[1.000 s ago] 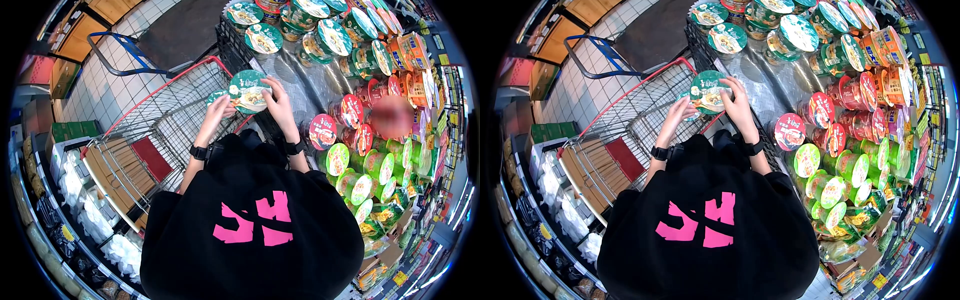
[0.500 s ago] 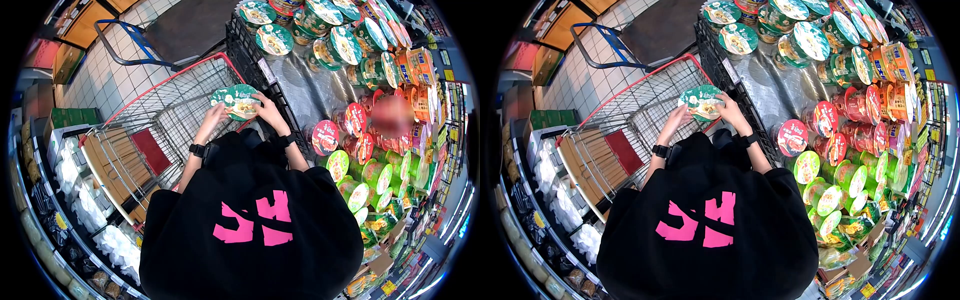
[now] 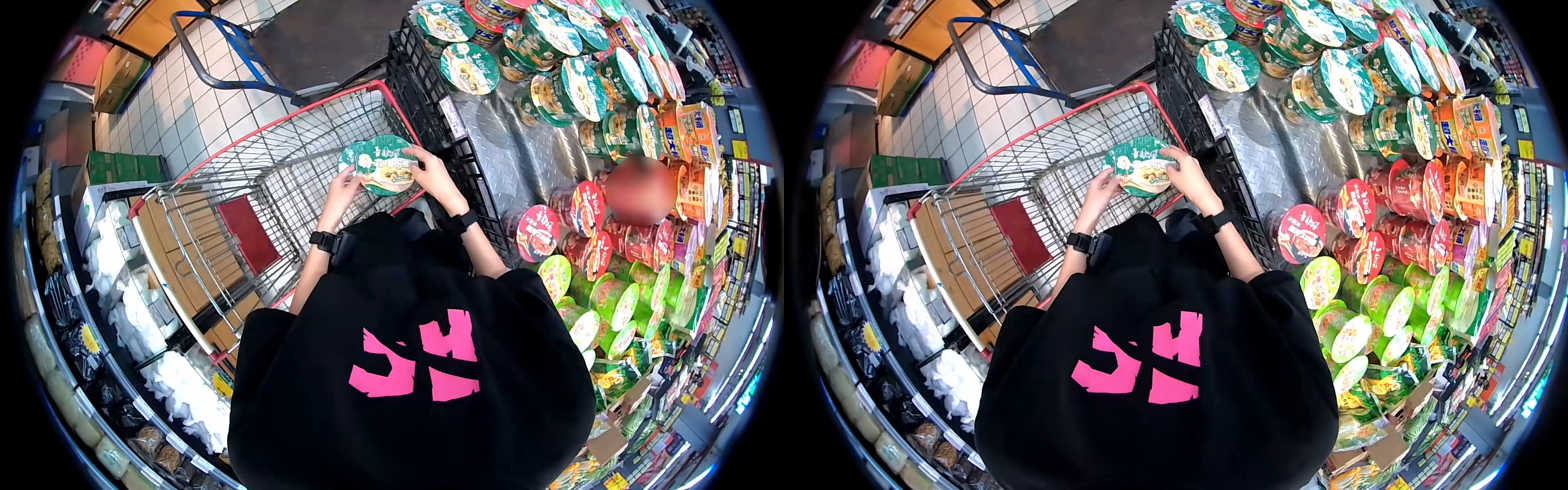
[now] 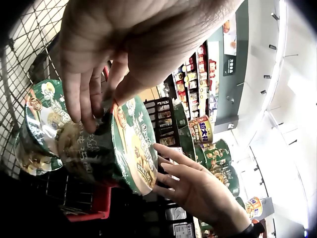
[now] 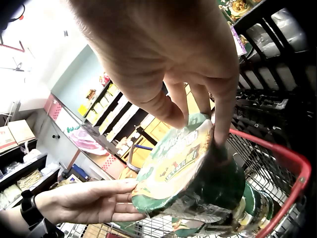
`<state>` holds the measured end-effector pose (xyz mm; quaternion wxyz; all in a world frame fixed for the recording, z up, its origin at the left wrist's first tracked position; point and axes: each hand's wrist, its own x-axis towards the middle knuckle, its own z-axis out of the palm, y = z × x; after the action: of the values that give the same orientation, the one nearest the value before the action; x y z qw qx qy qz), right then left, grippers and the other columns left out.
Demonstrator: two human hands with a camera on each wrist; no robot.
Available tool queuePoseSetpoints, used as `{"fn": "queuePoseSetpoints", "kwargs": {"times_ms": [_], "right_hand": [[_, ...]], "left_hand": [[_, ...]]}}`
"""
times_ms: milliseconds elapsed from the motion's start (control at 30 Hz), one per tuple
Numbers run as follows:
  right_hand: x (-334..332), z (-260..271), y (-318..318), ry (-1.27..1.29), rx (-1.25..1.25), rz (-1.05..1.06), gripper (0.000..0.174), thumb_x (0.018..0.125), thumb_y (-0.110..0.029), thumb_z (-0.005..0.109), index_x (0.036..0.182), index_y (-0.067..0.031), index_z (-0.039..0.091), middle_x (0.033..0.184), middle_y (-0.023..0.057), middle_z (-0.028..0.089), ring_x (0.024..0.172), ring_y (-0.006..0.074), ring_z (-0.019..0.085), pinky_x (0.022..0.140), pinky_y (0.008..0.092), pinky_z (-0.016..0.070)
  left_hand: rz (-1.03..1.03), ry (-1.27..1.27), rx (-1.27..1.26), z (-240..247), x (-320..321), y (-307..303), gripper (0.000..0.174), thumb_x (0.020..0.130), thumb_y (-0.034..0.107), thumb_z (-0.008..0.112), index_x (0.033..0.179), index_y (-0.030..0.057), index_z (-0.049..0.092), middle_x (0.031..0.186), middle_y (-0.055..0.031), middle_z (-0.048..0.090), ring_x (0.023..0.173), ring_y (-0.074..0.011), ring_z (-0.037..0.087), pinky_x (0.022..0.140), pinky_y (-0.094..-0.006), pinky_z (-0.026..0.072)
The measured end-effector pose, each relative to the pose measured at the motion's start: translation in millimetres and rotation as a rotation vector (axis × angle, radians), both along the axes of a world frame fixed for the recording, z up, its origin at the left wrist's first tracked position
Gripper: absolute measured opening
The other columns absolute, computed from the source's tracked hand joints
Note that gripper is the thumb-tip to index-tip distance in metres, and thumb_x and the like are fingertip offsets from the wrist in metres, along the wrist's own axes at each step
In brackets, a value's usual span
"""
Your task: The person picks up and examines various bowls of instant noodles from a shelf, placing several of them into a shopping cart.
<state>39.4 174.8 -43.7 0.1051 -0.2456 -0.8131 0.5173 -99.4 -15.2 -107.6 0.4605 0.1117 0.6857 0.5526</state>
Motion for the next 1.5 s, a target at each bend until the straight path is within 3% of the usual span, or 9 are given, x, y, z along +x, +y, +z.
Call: {"fn": "queuePoseSetpoints", "kwargs": {"times_ms": [533, 667, 933, 1067, 1133, 1167, 1200, 1267, 1500], "right_hand": [[-28, 16, -12, 0.001, -0.078, 0.011, 0.048, 0.082, -0.006, 0.054, 0.130, -0.0036, 0.047, 0.117, 0.0254, 0.057, 0.114, 0.0347, 0.054, 0.096, 0.0373, 0.0418], [-37, 4, -11, -0.021, -0.077, 0.021, 0.048, 0.083, -0.007, 0.055, 0.130, -0.0036, 0.046, 0.115, 0.0248, 0.058, 0.112, 0.0330, 0.056, 0.094, 0.0362, 0.0423], [-42, -19, -3, 0.044, -0.278, -0.092, 0.045, 0.089, -0.012, 0.053, 0.131, 0.0004, 0.043, 0.123, 0.0169, 0.057, 0.117, 0.0258, 0.052, 0.098, 0.0321, 0.0384], [-38, -55, 18, -0.068, -0.464, -0.267, 0.040, 0.093, -0.028, 0.050, 0.123, -0.0018, 0.052, 0.099, 0.0079, 0.062, 0.086, 0.0149, 0.057, 0.072, 0.0288, 0.0488], [-33, -90, 35, -0.369, -0.484, -0.177, 0.045, 0.093, -0.031, 0.049, 0.128, -0.0026, 0.047, 0.119, 0.0115, 0.057, 0.105, 0.0199, 0.056, 0.084, 0.0339, 0.0478], [-29, -108, 38, -0.412, -0.417, -0.132, 0.050, 0.092, -0.038, 0.049, 0.127, -0.0018, 0.048, 0.114, 0.0101, 0.057, 0.103, 0.0206, 0.054, 0.086, 0.0349, 0.0469], [-27, -127, 38, -0.415, -0.420, -0.127, 0.050, 0.092, -0.038, 0.049, 0.127, -0.0018, 0.048, 0.114, 0.0101, 0.057, 0.103, 0.0206, 0.054, 0.086, 0.0349, 0.0469], [-28, -154, 35, -0.579, -0.332, -0.151, 0.057, 0.090, -0.042, 0.047, 0.120, 0.0064, 0.053, 0.110, 0.0206, 0.061, 0.101, 0.0297, 0.059, 0.083, 0.0384, 0.0459], [-38, -180, 37, -0.754, -0.804, -0.182, 0.075, 0.091, -0.056, 0.040, 0.144, -0.0060, 0.023, 0.147, 0.0197, 0.026, 0.133, 0.0396, 0.027, 0.105, 0.0495, 0.0298]], "left_hand": [[0.042, 0.093, 0.110, 0, -23, -10, 0.037, 0.093, 0.018, 0.054, 0.124, -0.0031, 0.049, 0.089, -0.0052, 0.060, 0.081, -0.0110, 0.060, 0.074, -0.0250, 0.0523], [0.164, 0.012, 0.146, -3, -27, -8, 0.035, 0.092, 0.014, 0.055, 0.121, -0.0042, 0.052, 0.084, -0.0044, 0.060, 0.073, -0.0085, 0.057, 0.059, -0.0204, 0.0450], [0.003, 0.197, 0.016, -32, -36, -6, 0.044, 0.092, 0.017, 0.056, 0.131, -0.0003, 0.044, 0.101, -0.0101, 0.062, 0.083, -0.0140, 0.062, 0.074, -0.0252, 0.0514], [0.105, 0.430, 0.070, -3, -25, -4, 0.051, 0.090, 0.016, 0.057, 0.136, 0.0028, 0.039, 0.116, -0.0180, 0.056, 0.102, -0.0227, 0.058, 0.087, -0.0316, 0.0474], [0.056, 0.709, -0.020, 20, -23, -2, 0.057, 0.087, 0.015, 0.059, 0.139, 0.0057, 0.036, 0.128, -0.0236, 0.045, 0.122, -0.0306, 0.044, 0.101, -0.0372, 0.0362], [0.040, 0.640, 0.057, 27, -23, 0, 0.058, 0.085, 0.015, 0.061, 0.138, 0.0077, 0.038, 0.135, -0.0253, 0.038, 0.130, -0.0349, 0.033, 0.107, -0.0389, 0.0278], [0.003, 0.808, 0.013, 28, -20, 2, 0.058, 0.084, 0.009, 0.061, 0.137, 0.0058, 0.039, 0.135, -0.0240, 0.038, 0.125, -0.0355, 0.039, 0.101, -0.0371, 0.0362], [0.050, 0.619, 0.055, 38, -12, 9, 0.061, 0.082, 0.009, 0.063, 0.138, 0.0078, 0.039, 0.140, -0.0264, 0.031, 0.127, -0.0380, 0.037, 0.103, -0.0382, 0.0348], [-0.066, 0.921, -0.131, 42, -6, 17, 0.079, 0.077, 0.039, 0.070, 0.142, 0.0120, 0.034, 0.147, -0.0298, 0.014, 0.135, -0.0466, 0.016, 0.108, -0.0511, 0.0188]]}}
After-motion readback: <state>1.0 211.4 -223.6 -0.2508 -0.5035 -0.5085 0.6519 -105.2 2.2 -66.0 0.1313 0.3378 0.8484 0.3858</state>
